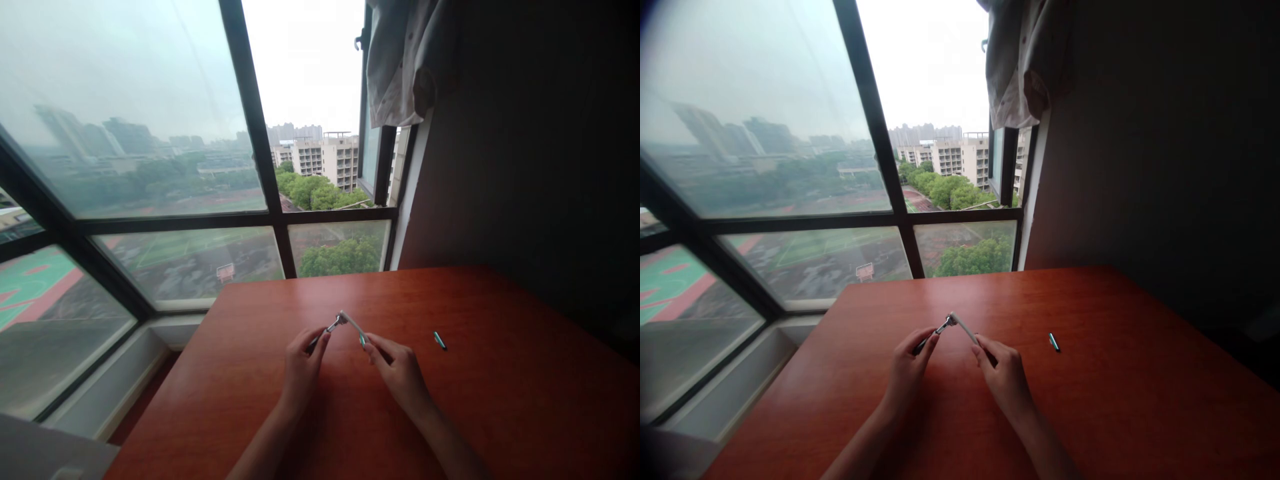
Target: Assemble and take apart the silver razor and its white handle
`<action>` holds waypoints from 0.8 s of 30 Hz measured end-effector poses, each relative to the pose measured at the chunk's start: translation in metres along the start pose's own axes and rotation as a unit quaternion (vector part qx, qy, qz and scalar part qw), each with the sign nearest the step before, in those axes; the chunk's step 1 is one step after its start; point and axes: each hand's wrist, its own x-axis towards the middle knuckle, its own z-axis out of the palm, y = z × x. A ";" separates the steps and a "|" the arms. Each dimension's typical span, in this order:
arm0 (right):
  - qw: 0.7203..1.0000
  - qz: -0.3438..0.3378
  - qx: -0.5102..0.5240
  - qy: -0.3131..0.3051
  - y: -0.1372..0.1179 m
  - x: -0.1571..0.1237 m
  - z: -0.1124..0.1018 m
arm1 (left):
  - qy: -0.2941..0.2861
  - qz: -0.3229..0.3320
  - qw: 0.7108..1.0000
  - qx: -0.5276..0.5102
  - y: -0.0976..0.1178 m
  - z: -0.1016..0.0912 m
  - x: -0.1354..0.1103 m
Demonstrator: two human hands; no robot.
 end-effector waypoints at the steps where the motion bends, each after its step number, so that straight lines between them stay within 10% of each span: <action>1: 1.000 0.001 0.000 0.000 0.000 0.000 0.000 | 0.003 -0.003 1.000 -0.003 0.000 0.000 0.000; 24: 1.000 0.002 -0.002 0.006 0.003 -0.001 0.001 | -0.003 0.006 1.000 0.005 0.002 0.000 0.000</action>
